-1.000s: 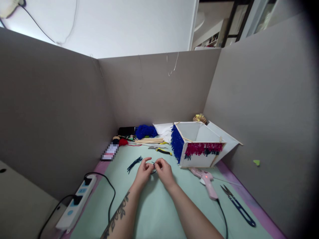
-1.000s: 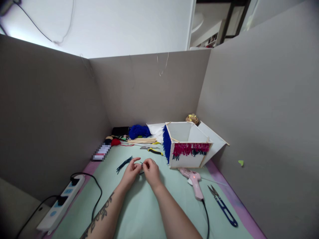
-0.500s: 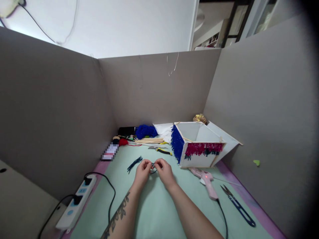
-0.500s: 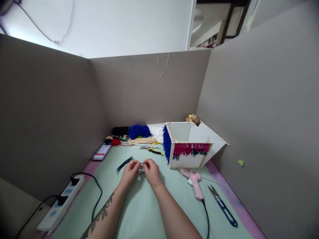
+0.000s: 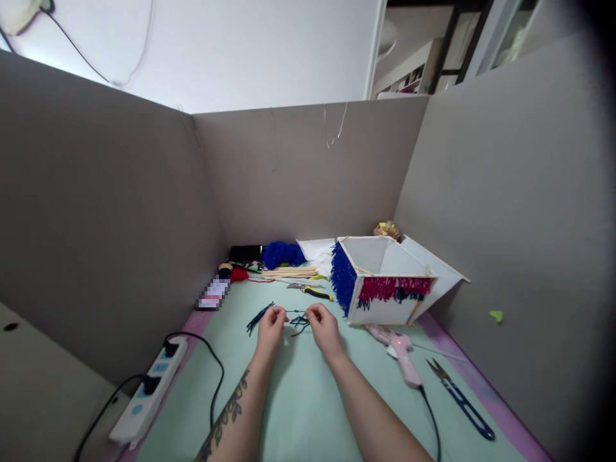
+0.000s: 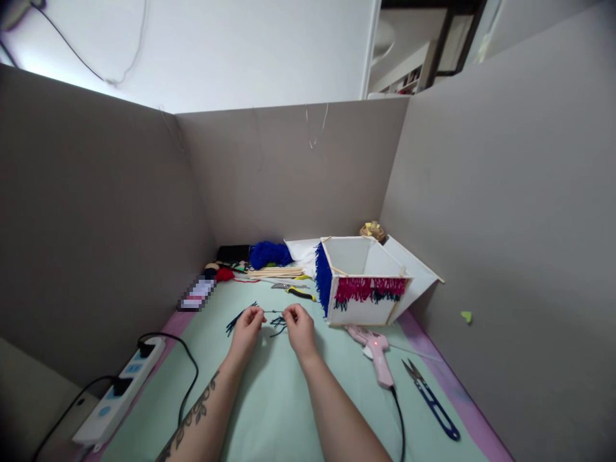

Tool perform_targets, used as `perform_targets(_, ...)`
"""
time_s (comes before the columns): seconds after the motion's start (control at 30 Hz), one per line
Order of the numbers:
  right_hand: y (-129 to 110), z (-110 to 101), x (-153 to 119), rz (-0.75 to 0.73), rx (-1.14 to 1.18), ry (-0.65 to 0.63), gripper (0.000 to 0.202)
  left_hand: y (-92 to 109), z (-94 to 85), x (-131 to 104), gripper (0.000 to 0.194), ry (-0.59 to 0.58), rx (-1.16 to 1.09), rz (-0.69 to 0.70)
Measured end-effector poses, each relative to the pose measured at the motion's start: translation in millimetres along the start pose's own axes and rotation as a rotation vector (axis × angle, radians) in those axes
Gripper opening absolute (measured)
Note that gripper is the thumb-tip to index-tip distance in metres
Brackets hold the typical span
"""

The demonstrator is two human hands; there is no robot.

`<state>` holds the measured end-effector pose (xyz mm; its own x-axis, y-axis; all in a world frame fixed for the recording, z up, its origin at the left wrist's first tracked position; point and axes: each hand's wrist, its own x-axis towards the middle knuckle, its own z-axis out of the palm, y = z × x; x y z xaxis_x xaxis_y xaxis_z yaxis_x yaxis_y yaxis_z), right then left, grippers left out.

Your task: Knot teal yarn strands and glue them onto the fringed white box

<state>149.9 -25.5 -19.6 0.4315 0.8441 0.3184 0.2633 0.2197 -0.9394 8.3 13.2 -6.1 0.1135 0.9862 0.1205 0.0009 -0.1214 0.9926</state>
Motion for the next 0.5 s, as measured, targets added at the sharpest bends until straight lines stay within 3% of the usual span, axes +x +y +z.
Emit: perform_targets(0.5,-5.2,-7.1,1.1,-0.003,-0.036,0.075,0.025,-1.8,-2.4,1.7,0.026,0.043,0.077,0.024)
